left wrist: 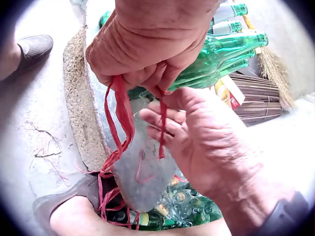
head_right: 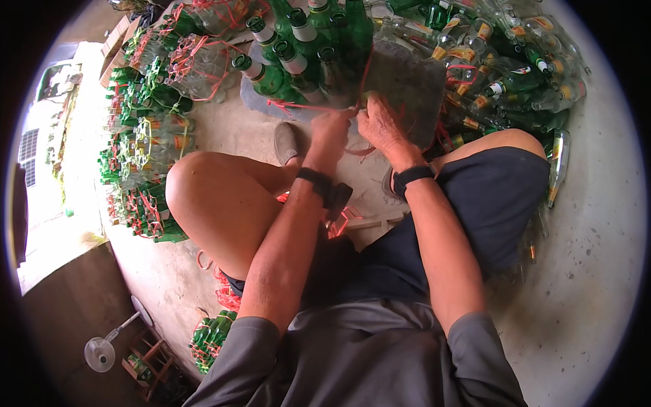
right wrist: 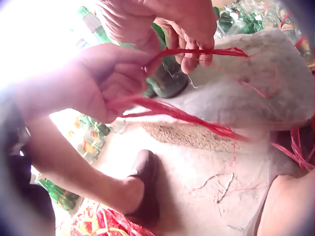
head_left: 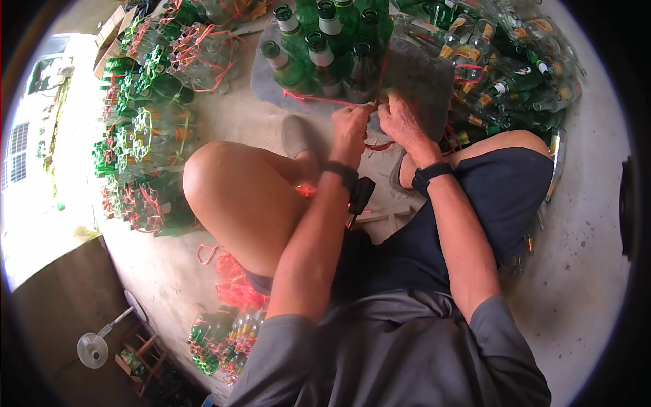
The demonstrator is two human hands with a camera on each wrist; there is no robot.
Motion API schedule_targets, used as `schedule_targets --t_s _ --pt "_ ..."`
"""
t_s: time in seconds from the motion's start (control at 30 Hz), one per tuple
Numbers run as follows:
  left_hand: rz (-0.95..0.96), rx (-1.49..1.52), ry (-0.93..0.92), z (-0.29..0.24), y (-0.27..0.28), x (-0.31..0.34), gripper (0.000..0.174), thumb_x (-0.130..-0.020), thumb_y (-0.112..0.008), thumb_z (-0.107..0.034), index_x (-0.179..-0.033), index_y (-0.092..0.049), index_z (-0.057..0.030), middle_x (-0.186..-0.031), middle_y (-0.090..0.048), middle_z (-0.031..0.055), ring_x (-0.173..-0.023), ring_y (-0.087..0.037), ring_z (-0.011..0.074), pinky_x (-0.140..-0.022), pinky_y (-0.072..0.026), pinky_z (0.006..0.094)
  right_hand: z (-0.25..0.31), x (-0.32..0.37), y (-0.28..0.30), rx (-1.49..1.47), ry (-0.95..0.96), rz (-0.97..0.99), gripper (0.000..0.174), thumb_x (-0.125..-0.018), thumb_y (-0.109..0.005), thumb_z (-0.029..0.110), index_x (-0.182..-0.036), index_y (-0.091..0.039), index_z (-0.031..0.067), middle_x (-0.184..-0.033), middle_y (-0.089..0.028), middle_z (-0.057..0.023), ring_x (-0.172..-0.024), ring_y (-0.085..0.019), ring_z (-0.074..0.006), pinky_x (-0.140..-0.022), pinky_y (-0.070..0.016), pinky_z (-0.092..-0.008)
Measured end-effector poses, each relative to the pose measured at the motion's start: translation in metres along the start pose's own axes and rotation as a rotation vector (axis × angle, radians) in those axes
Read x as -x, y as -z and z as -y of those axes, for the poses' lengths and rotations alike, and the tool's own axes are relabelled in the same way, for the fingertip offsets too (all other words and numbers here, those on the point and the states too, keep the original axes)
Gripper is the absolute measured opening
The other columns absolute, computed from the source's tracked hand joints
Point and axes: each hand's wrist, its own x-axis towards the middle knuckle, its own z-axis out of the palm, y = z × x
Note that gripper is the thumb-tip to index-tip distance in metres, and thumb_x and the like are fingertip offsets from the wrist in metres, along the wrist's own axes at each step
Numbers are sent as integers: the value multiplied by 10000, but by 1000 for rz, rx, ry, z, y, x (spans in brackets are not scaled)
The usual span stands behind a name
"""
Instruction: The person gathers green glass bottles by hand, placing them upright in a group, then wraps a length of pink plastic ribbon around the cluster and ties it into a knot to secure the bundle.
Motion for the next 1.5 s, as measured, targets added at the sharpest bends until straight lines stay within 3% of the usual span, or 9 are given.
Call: schedule_targets --t_s 0.03,0.1,0.13,0.2,0.87,1.17,1.27,1.37,1.5 --pt "0 0 1 5 3 -1 246 -763 -771 -183 -700 -614 -3 -588 -512 33 -433 -407 136 -416 -292 310 -4 2 -5 -39 -31 20 205 -859 -547 118 -1016 -585 -9 -967 -618 -277 -920 -607 -449 -775 -498 -489" --pt "125 -203 -64 10 11 -4 166 -870 -674 -96 -999 -738 -12 -667 -549 5 -490 -485 93 -441 -362 279 -7 3 -3 -112 -69 104 191 -864 -542 121 -991 -597 -9 -931 -628 -287 -894 -611 -460 -757 -498 -496" --pt "122 -203 -64 -2 7 -1 166 -870 -674 -96 -999 -738 -12 -667 -549 5 -490 -485 93 -441 -362 279 -5 2 0 -185 -107 186 181 -868 -537 124 -967 -610 -9 -894 -637 -297 -868 -616 -471 -739 -497 -503" --pt "-78 104 214 -20 -4 6 250 -773 -777 -189 -686 -623 -12 -587 -513 6 -442 -403 107 -414 -279 301 0 0 3 -195 -123 183 167 -866 -538 127 -925 -616 -8 -853 -635 -292 -838 -616 -477 -717 -499 -502" --pt "-86 -38 204 -32 4 4 190 -853 -707 -141 -828 -680 45 -638 -501 -16 -488 -406 81 -432 -293 274 -4 -26 8 0 -77 157 145 -850 -580 152 -850 -640 20 -853 -632 -262 -847 -593 -491 -702 -497 -520" --pt "-85 -74 138 -28 6 1 203 -830 -722 -151 -861 -693 48 -640 -514 -13 -500 -414 92 -441 -308 286 -1 -30 22 -203 -235 335 230 -833 -661 237 -947 -715 45 -826 -675 -225 -745 -677 -370 -670 -511 -407" --pt "-105 -125 64 -31 4 4 175 -809 -709 -126 -783 -666 42 -657 -535 -13 -537 -436 94 -477 -331 291 -7 -26 11 -222 -197 256 202 -833 -659 228 -887 -704 39 -793 -655 -224 -730 -653 -392 -654 -503 -414" --pt "-113 -215 -45 -25 5 2 259 -819 -685 -147 -802 -686 111 -637 -577 20 -583 -497 109 -519 -395 314 -4 -26 11 -197 -171 214 188 -831 -662 227 -849 -686 41 -776 -634 -223 -728 -622 -426 -642 -494 -429" --pt "-115 -253 -65 -24 6 0 267 -828 -682 -157 -813 -690 110 -623 -573 29 -587 -505 114 -535 -412 323 -7 -27 8 -165 -172 204 177 -832 -663 221 -842 -678 45 -782 -633 -226 -749 -620 -438 -647 -493 -439"
